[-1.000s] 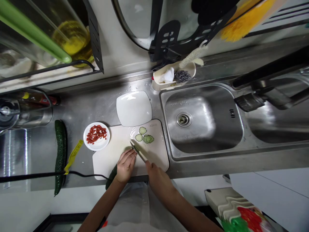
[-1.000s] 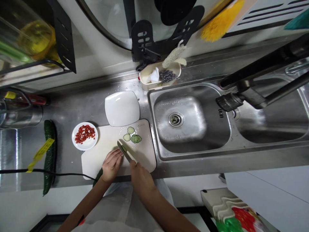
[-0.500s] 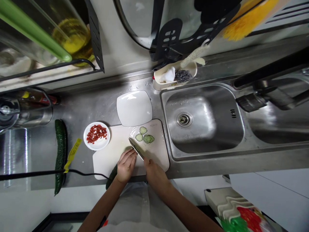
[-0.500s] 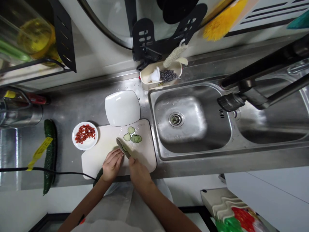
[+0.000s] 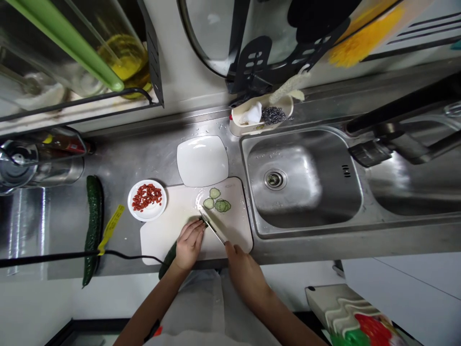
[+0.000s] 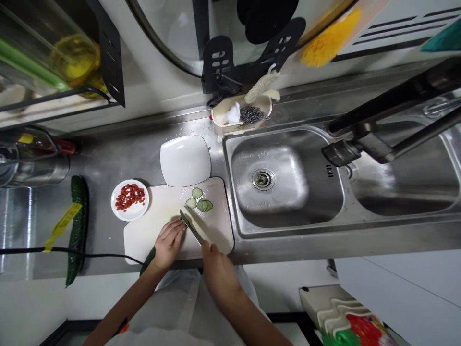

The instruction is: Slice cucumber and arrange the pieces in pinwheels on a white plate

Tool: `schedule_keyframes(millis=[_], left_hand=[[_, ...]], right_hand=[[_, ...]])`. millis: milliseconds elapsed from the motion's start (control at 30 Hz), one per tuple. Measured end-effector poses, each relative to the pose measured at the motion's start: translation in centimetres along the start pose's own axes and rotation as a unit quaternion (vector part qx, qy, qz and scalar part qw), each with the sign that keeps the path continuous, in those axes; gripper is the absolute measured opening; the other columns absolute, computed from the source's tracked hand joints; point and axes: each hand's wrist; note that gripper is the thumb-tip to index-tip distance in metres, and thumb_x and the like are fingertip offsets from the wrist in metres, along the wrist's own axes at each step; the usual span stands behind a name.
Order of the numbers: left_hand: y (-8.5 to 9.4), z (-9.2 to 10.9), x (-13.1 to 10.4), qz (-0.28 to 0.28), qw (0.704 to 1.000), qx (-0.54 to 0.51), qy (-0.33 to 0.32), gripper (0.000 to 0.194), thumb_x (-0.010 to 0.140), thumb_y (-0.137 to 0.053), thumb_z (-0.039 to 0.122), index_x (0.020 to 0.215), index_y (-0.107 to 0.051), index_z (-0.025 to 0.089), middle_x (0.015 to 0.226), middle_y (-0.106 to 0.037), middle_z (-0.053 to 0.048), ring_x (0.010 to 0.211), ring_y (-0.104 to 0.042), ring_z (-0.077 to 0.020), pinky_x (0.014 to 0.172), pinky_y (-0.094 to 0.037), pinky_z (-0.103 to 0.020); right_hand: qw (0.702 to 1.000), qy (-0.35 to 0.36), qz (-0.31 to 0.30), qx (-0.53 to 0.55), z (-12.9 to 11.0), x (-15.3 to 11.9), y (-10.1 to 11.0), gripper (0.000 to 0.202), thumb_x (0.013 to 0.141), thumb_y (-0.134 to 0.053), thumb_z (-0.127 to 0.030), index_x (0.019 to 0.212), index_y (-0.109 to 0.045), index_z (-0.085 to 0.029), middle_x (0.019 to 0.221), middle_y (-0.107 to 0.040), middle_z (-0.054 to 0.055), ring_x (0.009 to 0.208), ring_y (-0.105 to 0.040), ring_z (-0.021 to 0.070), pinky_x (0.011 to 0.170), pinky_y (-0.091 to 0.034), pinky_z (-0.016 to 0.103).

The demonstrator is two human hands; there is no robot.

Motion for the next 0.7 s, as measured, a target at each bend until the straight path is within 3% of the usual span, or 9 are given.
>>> schedule_keyframes(millis=[233, 700], left_hand=[[0.0, -0.2, -0.3, 0.001, 1.0, 0.002, 0.006, 0.026, 0.088, -0.049, 0.014, 0.11, -0.062, 0.017, 0.106, -0.067, -0.009, 0.107, -0.06, -0.0203, 0.092, -0.052, -0.041], [0.0, -0.1, -0.2, 0.002, 1.0, 0.003, 0.003, 0.027, 0.087, -0.05, 0.012, 0.111, -0.062, 0.018, 0.105, -0.067, -0.007, 0.107, -0.06, -0.0199, 0.093, -0.051, -0.041]], right_hand=[[1.0, -0.001, -0.004, -0.019, 0.1, -2.5, -0.3, 0.041, 0.084, -0.032, 0.0, 0.115, -0.049, -0.018, 0.1, -0.063, 0.009, 0.075, -0.066, 0.0177, 0.058, -0.04, 0.023], [1.0, -0.008, -0.021, -0.002, -0.3, -3.0, 0.4, 0.043, 0.084, -0.029, 0.001, 0.116, -0.05, -0.018, 0.1, -0.063, 0.008, 0.077, -0.067, 0.0191, 0.057, -0.042, 0.025]])
Point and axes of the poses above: each hand's wrist, its own x-axis towards the middle knuckle, its own y-axis out of the back of the hand, z = x × y
